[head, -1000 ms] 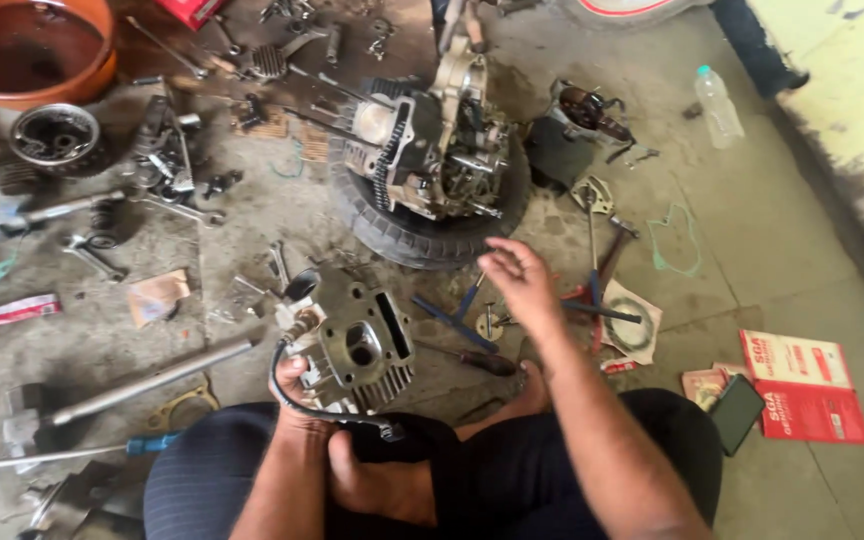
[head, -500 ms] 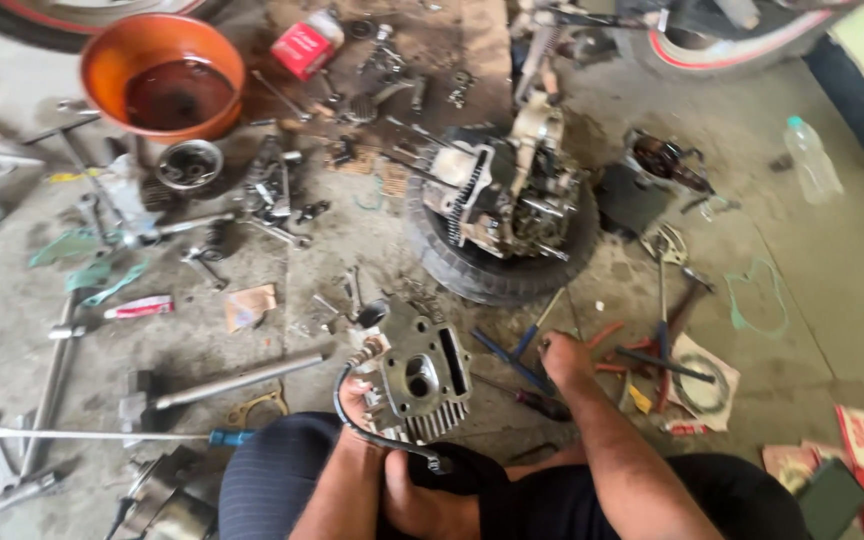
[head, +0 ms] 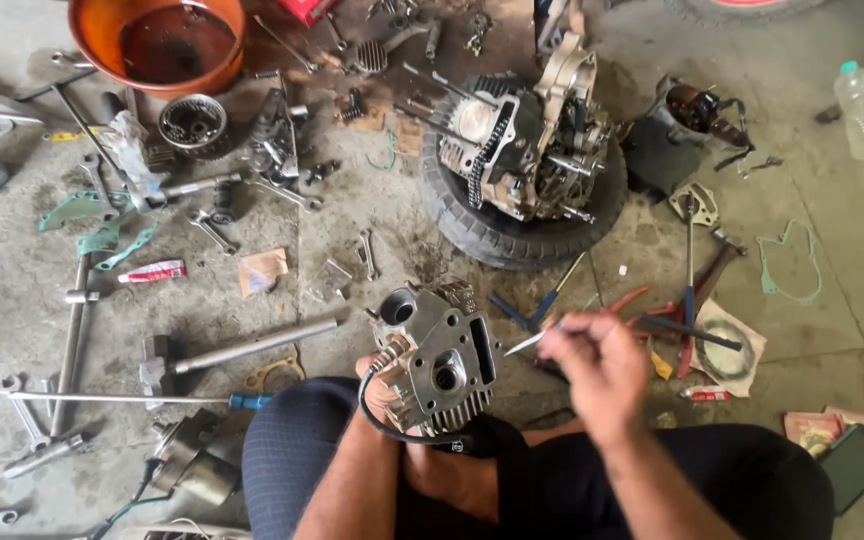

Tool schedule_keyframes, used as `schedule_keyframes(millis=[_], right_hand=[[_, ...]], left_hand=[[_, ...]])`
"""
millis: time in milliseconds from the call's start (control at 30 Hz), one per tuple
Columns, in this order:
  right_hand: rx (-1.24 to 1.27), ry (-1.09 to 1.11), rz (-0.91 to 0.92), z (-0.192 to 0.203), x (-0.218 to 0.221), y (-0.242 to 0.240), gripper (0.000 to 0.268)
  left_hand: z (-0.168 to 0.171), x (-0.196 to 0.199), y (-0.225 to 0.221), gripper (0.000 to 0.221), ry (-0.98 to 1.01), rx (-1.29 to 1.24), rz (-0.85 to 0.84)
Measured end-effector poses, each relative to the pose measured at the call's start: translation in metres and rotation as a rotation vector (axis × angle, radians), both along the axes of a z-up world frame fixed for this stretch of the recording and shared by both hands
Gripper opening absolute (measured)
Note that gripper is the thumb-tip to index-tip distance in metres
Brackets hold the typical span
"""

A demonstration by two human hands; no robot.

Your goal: The person sits on the workshop floor servicing a motorcycle engine cylinder head and piston. They use a T-handle wrench on the engine, wipe parts with a pink rag, handle piston rings and small components, and fit parts onto the cylinder.

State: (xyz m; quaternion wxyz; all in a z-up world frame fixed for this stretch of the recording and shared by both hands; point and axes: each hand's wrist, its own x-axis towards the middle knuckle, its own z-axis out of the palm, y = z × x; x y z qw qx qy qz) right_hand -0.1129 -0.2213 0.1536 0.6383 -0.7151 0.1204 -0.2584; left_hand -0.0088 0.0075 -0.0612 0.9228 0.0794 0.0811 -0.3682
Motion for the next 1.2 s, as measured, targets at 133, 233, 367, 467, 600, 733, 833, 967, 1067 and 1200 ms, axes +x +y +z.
schedule_keyframes(millis=[133,233,367,467,600,733,833,967,1067,1200], right_hand=[[-0.074,-0.189,0.238,0.015,-0.014,0.051,0.021],[-0.171,-0.249,0.339,0.014,-0.011,0.061,0.023],[-0.249,-0.221,0.326,0.002,-0.008,0.063,0.023],[-0.316,-0.229,0.288,0.002,-0.006,0.064,0.024],[-0.375,-0.254,0.272,0.003,-0.004,0.066,0.024],[-0.412,-0.260,0.268,0.008,-0.003,0.069,0.024],[-0.465,-0.260,0.261,0.013,-0.001,0.071,0.023],[-0.598,-0.252,0.234,0.021,0.001,0.072,0.022],[-0.674,-0.258,0.251,0.022,0.005,0.070,0.021],[-0.530,-0.219,0.240,0.017,0.006,0.073,0.019]], left_hand=[[-0.001,0.004,-0.003,0.055,-0.171,-0.401,-0.135],[0.004,-0.003,0.003,0.055,-0.159,-0.391,-0.132],[0.011,-0.014,0.008,0.054,-0.139,-0.379,-0.142],[0.014,-0.021,0.010,0.054,-0.122,-0.370,-0.157],[0.015,-0.027,0.013,0.053,-0.105,-0.358,-0.171],[0.019,-0.029,0.017,0.053,-0.096,-0.346,-0.180],[0.023,-0.022,0.014,0.052,-0.104,-0.345,-0.188],[0.032,-0.003,0.000,0.052,-0.132,-0.361,-0.206],[0.035,0.007,-0.005,0.052,-0.146,-0.363,-0.211],[0.046,0.004,-0.005,0.051,-0.118,-0.336,-0.176]])
